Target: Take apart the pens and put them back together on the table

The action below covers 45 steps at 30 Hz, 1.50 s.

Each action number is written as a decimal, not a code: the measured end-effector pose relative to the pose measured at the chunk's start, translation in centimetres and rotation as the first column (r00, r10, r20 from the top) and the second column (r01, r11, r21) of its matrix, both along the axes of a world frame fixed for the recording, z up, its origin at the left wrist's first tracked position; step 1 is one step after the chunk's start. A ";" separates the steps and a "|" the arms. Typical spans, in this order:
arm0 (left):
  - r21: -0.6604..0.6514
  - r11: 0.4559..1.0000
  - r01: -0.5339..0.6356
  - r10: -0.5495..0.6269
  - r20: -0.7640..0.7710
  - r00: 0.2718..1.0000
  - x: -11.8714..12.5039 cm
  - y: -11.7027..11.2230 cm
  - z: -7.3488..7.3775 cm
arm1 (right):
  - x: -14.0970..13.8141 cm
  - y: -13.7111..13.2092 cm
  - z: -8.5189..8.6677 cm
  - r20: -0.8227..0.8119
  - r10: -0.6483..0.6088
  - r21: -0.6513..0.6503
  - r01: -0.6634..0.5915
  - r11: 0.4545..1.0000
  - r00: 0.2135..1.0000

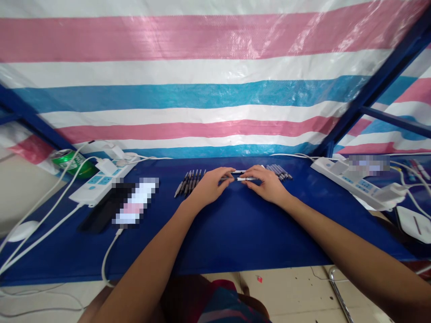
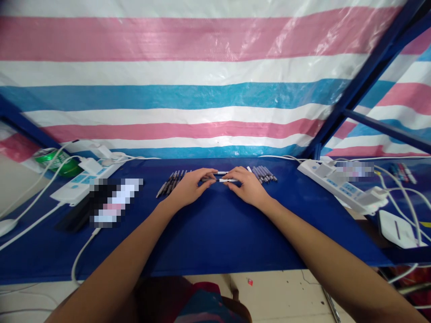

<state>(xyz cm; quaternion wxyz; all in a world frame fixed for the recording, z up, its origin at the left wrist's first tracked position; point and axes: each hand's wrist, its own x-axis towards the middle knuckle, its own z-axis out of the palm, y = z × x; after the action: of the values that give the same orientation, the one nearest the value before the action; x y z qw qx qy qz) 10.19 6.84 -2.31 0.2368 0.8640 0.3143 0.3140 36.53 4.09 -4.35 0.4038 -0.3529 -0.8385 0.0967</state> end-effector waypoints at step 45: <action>-0.329 0.941 -0.075 0.130 0.146 0.981 0.0 0.5 -0.6 | 0.4 -0.5 0.5 0.026 -0.030 -0.096 0.032 0.995 0.999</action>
<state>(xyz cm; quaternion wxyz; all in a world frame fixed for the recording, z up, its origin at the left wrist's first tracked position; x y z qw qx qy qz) 10.20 7.30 -2.92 0.3833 0.7671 0.3852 0.3411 36.93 3.62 -3.89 0.3774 -0.3862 -0.8321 0.1266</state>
